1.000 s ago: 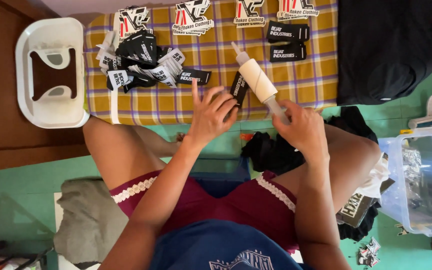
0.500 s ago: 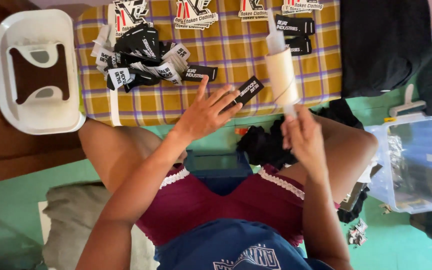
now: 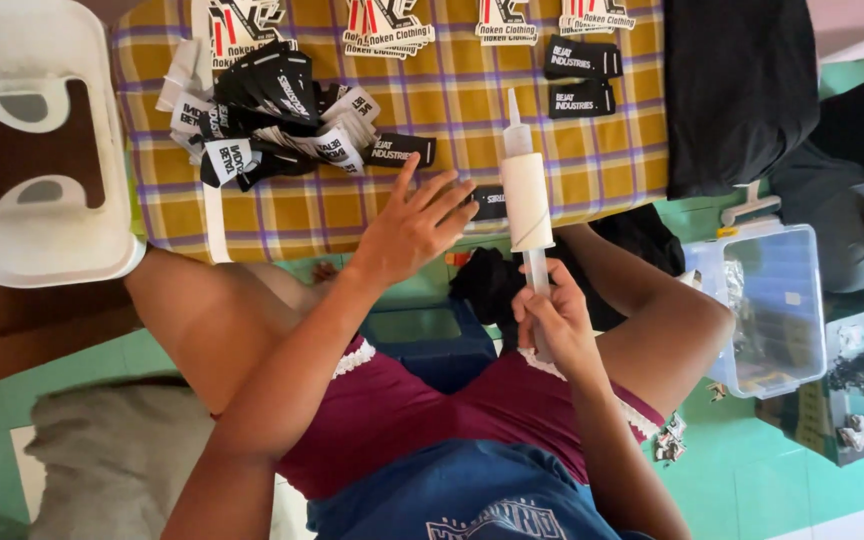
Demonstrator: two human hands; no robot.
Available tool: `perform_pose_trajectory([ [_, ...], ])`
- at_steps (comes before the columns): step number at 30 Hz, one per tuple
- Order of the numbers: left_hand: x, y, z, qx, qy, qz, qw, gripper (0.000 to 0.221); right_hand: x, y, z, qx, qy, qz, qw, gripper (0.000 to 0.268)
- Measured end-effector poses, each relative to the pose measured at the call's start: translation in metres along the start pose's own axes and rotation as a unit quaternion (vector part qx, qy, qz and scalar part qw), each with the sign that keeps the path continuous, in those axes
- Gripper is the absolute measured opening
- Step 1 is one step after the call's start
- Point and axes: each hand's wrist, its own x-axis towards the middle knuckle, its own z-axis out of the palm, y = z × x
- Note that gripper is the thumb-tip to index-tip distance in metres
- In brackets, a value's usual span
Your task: A person sitting on the floor picks up clothing labels and uses a lint roller on them.
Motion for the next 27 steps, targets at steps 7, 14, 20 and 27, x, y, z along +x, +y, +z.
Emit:
perform_pose_trajectory([
  [7, -0.005, -0.003, 0.013, -0.001, 0.049, 0.014, 0.999, 0.024, -0.001, -0.012, 0.038, -0.021, 0.006, 0.034, 0.999, 0.040],
  [14, -0.005, -0.004, 0.023, -0.003, 0.090, 0.016, 0.996, 0.016, 0.004, 0.021, 0.035, -0.052, 0.018, 0.026, 0.998, 0.035],
  [20, 0.000, -0.002, 0.006, -0.035, 0.052, -0.002, 0.998, 0.015, 0.002, 0.044, 0.010, -0.065, 0.076, 0.038, 0.994, 0.030],
  [27, 0.004, 0.004, -0.004, -0.029, 0.040, 0.000, 0.999, 0.016, -0.005, 0.032, 0.009, -0.041, 0.104, 0.008, 0.994, 0.025],
])
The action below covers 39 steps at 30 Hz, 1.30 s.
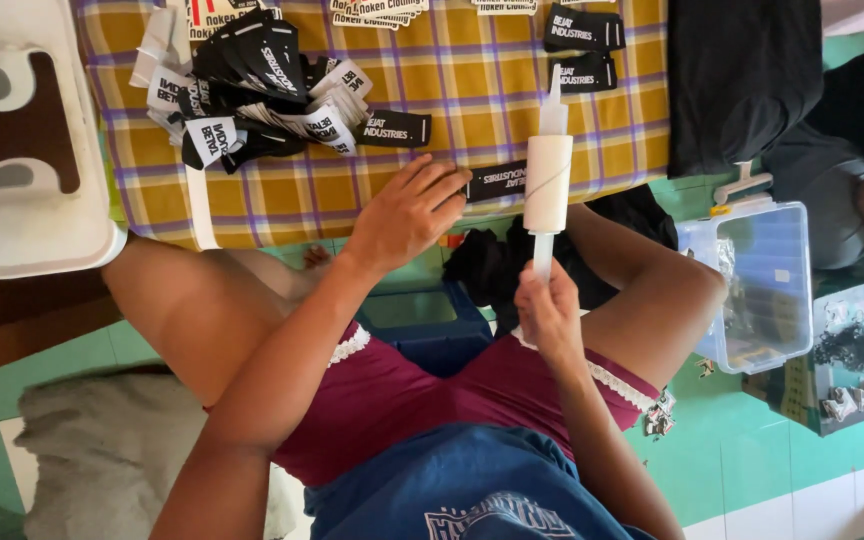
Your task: A person sitting on the floor picks up clothing labels and uses a lint roller on them.
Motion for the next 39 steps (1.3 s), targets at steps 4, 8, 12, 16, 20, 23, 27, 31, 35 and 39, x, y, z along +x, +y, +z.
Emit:
perform_pose_trajectory([
  [4, -0.002, -0.001, 0.003, 0.012, 0.003, 0.005, 1.000, 0.019, -0.005, -0.013, 0.020, -0.019, -0.038, 0.018, 0.999, 0.018],
  [8, -0.002, -0.002, 0.002, 0.018, 0.001, 0.004, 1.000, 0.017, 0.000, -0.001, 0.014, 0.008, -0.057, 0.032, 0.998, 0.017],
  [12, 0.000, -0.002, 0.000, 0.015, -0.002, 0.006, 1.000, 0.019, 0.003, 0.001, -0.012, 0.009, 0.011, 0.039, 0.999, 0.014],
  [16, -0.004, -0.001, 0.006, 0.001, -0.007, -0.005, 1.000, 0.020, 0.002, 0.010, -0.032, -0.018, 0.057, 0.001, 0.998, 0.015],
  [20, -0.005, -0.003, 0.004, 0.010, -0.010, -0.002, 1.000, 0.023, -0.005, 0.004, -0.016, -0.023, 0.073, -0.039, 0.996, 0.016],
  [23, -0.005, -0.003, 0.004, 0.008, -0.015, 0.001, 1.000, 0.025, -0.010, -0.011, 0.014, 0.003, 0.023, -0.024, 0.999, 0.016],
  [27, -0.007, -0.003, 0.008, -0.006, -0.022, -0.008, 1.000, 0.017, -0.005, -0.013, 0.034, -0.023, -0.094, 0.039, 0.995, 0.039],
  [31, -0.003, -0.003, 0.003, -0.003, -0.020, -0.017, 1.000, 0.021, 0.002, 0.027, 0.009, 0.002, -0.061, 0.068, 0.996, 0.031],
  [35, -0.003, 0.001, 0.001, -0.011, -0.025, -0.009, 1.000, 0.026, 0.002, 0.027, -0.018, 0.000, -0.008, 0.075, 0.997, 0.031],
  [39, -0.005, -0.002, 0.003, -0.016, -0.026, -0.014, 0.999, 0.023, 0.007, 0.013, -0.032, -0.005, 0.067, 0.060, 0.996, 0.037],
])
